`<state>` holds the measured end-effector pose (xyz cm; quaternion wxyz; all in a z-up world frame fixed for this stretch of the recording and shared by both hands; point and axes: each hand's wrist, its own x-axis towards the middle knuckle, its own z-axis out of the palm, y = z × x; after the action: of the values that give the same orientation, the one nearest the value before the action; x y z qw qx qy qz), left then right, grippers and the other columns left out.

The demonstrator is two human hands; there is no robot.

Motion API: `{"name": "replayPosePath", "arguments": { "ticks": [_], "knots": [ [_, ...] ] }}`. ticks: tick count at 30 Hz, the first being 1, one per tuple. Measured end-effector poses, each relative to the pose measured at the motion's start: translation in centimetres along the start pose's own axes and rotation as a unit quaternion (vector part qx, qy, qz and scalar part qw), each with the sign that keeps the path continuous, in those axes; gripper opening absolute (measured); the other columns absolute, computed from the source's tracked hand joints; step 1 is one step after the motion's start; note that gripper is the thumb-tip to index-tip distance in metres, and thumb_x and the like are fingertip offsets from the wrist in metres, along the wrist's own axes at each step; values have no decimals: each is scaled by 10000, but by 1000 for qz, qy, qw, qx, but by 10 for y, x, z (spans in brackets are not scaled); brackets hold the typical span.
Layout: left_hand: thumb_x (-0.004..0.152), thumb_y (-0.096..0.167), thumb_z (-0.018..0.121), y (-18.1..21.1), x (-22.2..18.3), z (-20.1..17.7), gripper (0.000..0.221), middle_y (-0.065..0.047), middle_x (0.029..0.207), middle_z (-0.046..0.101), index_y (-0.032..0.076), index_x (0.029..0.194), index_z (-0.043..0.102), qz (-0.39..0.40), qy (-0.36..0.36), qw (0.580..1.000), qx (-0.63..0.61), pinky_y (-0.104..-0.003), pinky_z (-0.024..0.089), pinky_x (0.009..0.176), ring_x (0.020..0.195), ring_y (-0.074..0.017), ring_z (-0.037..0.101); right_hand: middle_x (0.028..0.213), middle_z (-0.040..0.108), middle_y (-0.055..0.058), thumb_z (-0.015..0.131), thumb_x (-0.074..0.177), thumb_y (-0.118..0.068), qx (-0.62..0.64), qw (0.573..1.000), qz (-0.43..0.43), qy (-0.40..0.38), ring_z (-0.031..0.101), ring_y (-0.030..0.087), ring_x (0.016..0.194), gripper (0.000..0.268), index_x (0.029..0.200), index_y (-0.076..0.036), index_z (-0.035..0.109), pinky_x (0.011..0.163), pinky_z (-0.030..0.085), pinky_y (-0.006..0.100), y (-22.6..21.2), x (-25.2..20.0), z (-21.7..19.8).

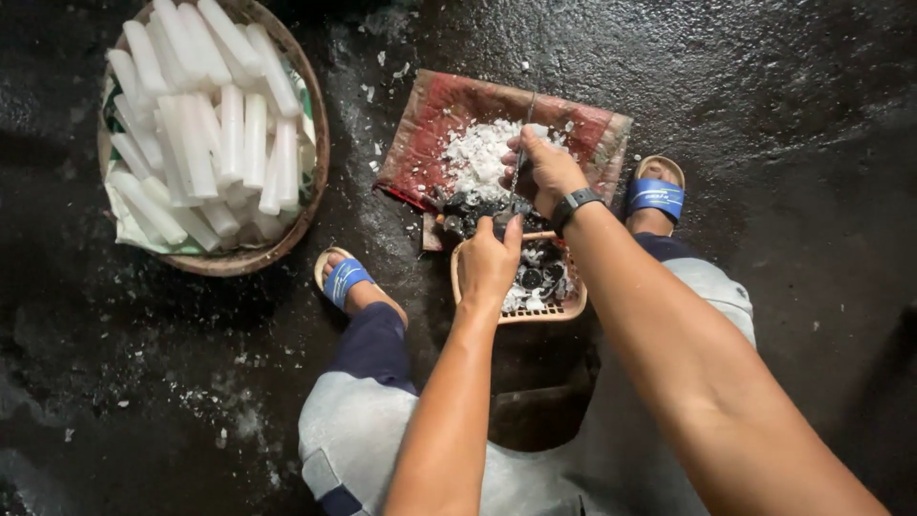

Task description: Scraping excess wax from small black molds using a metal tool and placing them in a basket.

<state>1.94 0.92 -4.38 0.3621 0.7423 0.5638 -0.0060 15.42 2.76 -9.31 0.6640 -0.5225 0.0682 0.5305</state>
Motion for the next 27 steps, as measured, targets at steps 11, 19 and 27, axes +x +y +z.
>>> {"name": "replayPosePath", "arguments": {
  "ticks": [11,19,27],
  "knots": [
    [762,557,416,-2,12,-29,474,-105,664,599,117,872,554,-23,-128,990,-54,-356,486,654,670,-240,609,760,634,150,647,745,-413,-118,993,-5,28,643,241,659,365,842,-61,644,582,557,415,-9,2,-6],
    [781,572,391,4,0,-41,547,-217,913,614,93,988,553,-47,-100,993,-32,-434,461,789,944,-357,570,774,534,121,569,677,-49,-35,998,19,45,631,297,729,355,1026,-38,503,705,537,492,0,21,-17],
    [765,581,440,8,-14,-55,489,-146,635,626,116,855,560,-25,-48,995,-79,-400,477,709,778,-311,627,930,573,95,504,701,-27,-205,976,-72,-13,650,196,731,400,1063,-172,594,571,561,291,-12,9,-14]
  ]
}}
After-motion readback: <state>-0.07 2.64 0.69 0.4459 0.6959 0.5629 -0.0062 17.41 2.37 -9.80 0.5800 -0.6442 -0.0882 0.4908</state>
